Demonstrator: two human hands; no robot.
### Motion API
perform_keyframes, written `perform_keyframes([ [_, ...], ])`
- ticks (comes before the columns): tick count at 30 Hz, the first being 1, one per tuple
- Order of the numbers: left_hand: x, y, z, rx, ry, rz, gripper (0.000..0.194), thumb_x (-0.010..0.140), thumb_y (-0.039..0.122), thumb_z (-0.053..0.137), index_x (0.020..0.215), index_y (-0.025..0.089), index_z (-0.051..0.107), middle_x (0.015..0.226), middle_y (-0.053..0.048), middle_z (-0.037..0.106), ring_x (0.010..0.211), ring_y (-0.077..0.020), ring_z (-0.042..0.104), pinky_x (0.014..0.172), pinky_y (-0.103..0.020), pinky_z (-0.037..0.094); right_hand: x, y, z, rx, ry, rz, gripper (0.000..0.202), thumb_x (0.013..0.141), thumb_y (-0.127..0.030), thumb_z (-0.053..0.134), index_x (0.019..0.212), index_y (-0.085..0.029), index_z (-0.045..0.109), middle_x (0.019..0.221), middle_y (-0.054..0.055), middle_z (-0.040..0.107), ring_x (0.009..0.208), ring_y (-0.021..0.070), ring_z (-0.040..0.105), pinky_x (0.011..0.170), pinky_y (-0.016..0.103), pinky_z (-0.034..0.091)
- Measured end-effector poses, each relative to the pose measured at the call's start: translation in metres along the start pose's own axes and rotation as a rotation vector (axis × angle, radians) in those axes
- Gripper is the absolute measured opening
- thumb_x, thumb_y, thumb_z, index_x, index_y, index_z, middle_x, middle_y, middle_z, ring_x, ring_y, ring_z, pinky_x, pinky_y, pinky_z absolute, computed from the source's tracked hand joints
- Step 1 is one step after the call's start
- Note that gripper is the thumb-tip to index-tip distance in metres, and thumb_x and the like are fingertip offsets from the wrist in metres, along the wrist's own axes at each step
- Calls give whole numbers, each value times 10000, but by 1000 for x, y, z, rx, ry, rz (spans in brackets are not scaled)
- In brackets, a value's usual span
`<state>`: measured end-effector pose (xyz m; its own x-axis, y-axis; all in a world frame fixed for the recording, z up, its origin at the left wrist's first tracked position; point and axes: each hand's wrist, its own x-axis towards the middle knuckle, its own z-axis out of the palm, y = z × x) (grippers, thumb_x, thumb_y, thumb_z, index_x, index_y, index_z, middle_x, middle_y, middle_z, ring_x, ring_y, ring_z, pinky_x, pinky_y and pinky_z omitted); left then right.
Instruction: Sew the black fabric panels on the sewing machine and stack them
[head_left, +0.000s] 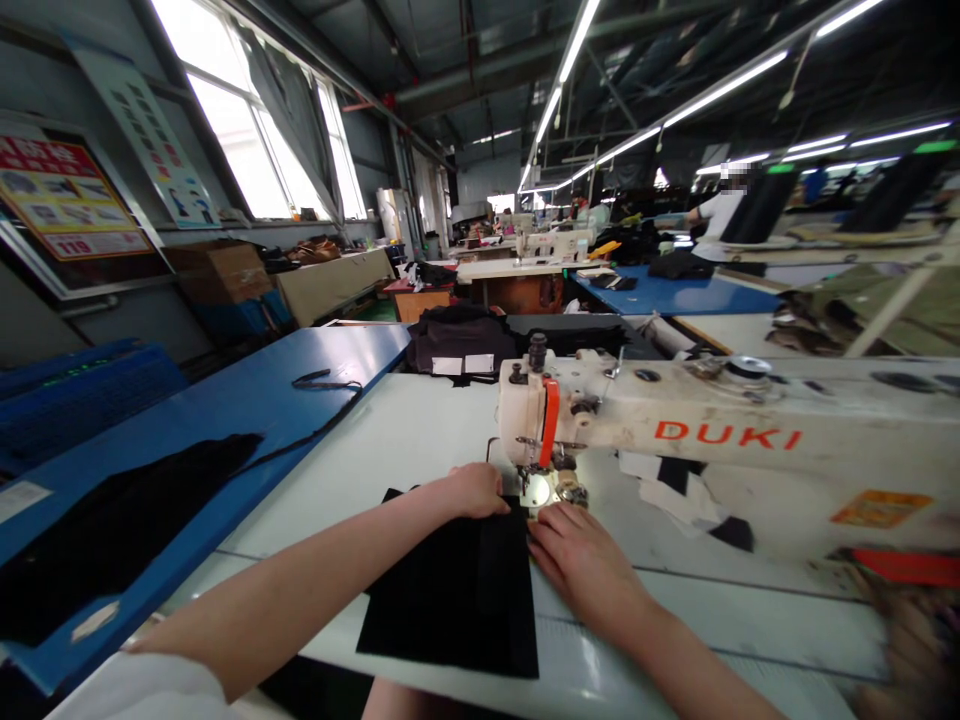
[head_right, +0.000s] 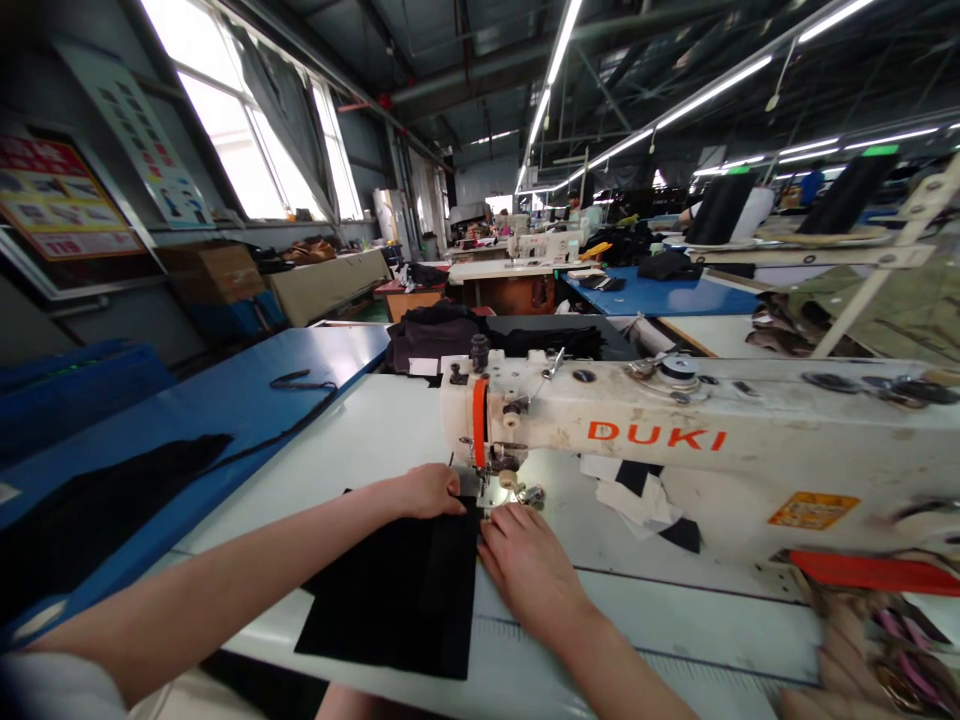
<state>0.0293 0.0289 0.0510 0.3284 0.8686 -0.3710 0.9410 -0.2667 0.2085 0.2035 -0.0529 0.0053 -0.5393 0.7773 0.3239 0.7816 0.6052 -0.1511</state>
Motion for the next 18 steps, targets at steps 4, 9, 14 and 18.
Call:
perform_keyframes([
  [4,-1,8,-4,51,-15,17,246,695,389,628,848,204,681,900,-78,695,892,-289,643,728,-325,483,-1,-1,-1,15,-6,2,139,895,-222,476,939,-186,603,898,54,567,902,213,514,831,390,438],
  [9,-4,11,-7,78,-32,58,239,709,355,623,868,187,685,916,-91,693,878,-275,645,709,-300,481,-1,0,-1,34,-17,5,164,906,-221,453,953,-186,606,902,55,563,912,214,508,849,398,428],
  [14,1,7,-10,84,-48,114,219,701,360,628,816,183,686,838,-61,695,794,-242,647,650,-266,467,1,2,0,34,-7,-5,187,913,-220,442,977,-181,614,909,61,566,914,213,508,855,392,425],
  [18,9,5,-12,89,-54,129,210,694,360,621,773,175,681,787,-50,688,741,-230,639,606,-257,453,5,7,2,-5,-11,-7,187,908,-212,457,990,-174,621,912,69,573,932,221,510,869,392,419],
])
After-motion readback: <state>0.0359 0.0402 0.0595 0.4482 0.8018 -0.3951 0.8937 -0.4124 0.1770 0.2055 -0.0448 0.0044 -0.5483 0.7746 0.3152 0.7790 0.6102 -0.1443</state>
